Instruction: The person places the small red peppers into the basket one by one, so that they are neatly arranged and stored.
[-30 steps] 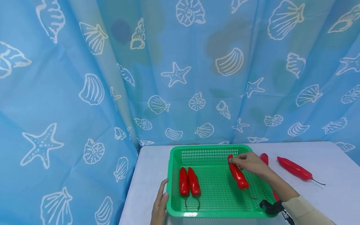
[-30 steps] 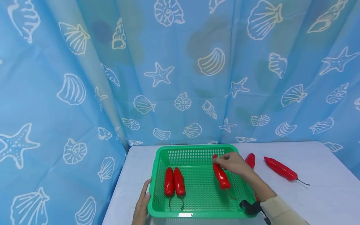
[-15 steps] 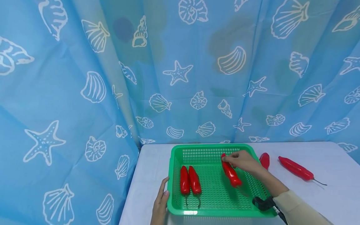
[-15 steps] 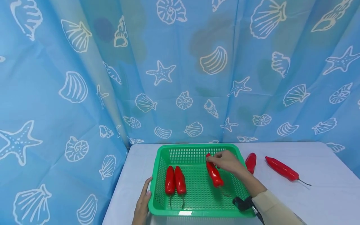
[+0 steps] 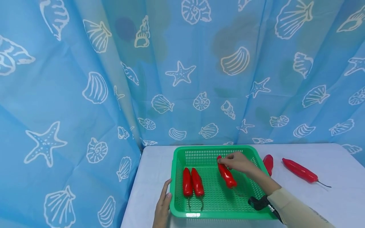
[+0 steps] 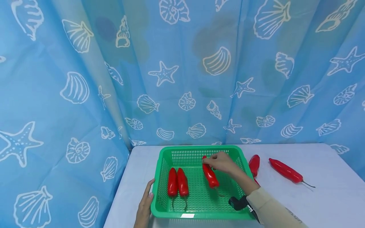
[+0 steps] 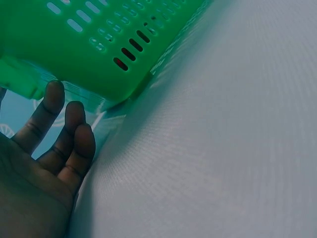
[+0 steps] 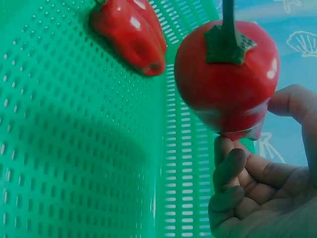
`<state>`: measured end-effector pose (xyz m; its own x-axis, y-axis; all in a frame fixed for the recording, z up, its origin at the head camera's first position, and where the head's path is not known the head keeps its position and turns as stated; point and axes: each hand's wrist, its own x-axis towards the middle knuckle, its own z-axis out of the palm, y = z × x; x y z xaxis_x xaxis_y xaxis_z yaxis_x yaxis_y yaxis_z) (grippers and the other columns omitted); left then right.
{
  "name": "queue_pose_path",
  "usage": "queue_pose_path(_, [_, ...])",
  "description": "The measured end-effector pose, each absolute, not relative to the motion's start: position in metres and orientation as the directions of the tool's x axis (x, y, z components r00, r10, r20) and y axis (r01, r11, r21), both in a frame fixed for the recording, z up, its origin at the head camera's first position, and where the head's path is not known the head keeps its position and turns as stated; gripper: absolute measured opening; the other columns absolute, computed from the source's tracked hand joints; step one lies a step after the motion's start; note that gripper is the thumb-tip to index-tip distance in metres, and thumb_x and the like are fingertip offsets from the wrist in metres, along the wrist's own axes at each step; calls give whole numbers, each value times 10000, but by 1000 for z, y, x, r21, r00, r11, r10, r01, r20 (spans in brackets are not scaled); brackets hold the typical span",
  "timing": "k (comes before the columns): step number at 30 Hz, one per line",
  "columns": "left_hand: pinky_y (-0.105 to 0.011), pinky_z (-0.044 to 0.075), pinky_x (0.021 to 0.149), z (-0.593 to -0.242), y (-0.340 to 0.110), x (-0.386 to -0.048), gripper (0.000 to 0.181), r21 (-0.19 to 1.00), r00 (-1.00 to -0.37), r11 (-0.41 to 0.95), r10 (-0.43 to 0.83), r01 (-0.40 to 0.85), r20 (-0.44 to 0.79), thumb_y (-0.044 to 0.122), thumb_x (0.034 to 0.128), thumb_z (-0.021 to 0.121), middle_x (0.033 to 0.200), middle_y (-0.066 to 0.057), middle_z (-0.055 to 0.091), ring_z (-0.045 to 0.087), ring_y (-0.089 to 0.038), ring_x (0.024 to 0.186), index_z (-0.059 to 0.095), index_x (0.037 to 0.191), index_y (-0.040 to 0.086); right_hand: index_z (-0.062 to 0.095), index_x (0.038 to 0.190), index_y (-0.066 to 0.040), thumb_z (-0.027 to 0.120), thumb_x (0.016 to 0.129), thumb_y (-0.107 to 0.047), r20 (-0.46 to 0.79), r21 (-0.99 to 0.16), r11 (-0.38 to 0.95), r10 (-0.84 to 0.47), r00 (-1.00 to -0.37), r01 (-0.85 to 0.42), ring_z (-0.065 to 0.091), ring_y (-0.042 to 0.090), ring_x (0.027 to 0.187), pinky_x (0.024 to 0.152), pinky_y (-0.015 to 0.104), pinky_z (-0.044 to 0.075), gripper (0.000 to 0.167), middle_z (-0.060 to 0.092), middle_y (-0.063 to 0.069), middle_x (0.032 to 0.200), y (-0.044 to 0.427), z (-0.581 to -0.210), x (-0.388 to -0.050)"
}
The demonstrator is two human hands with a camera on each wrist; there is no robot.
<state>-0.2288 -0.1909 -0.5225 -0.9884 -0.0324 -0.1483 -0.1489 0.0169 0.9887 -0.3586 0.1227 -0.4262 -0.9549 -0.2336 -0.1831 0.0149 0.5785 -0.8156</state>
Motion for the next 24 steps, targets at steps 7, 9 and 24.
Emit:
queue_pose_path(7, [-361, 539, 841, -526, -192, -229, 577, 987, -987, 0, -13, -162, -162, 592, 1030, 376, 1385, -134, 565, 641, -245, 1118, 313, 1558, 367, 698, 725, -79, 703, 916, -390, -205, -811, 584, -220, -954, 40, 560, 225, 703, 650, 383, 466, 365, 606, 44, 680, 110, -434, -364])
queue_pose_path(9, [-375, 530, 860, -526, -192, -230, 581, 986, -986, 18, -25, -166, -166, 604, 1024, 378, 1429, -130, 530, 626, -245, 1143, 323, 1554, 372, 708, 728, -79, 707, 913, -382, -206, -812, 582, -221, -953, 40, 563, 216, 695, 651, 378, 472, 355, 620, 39, 682, 106, -436, -366])
queue_pose_path(24, [-355, 533, 833, -525, -193, -230, 555, 986, -986, 13, -34, -164, -164, 576, 1034, 391, 1353, -122, 590, 645, -244, 1101, 330, 1549, 380, 766, 864, -39, 712, 902, -318, -237, -812, 580, -218, -947, 69, 636, 176, 761, 725, 386, 538, 287, 686, 43, 812, 85, -459, -371])
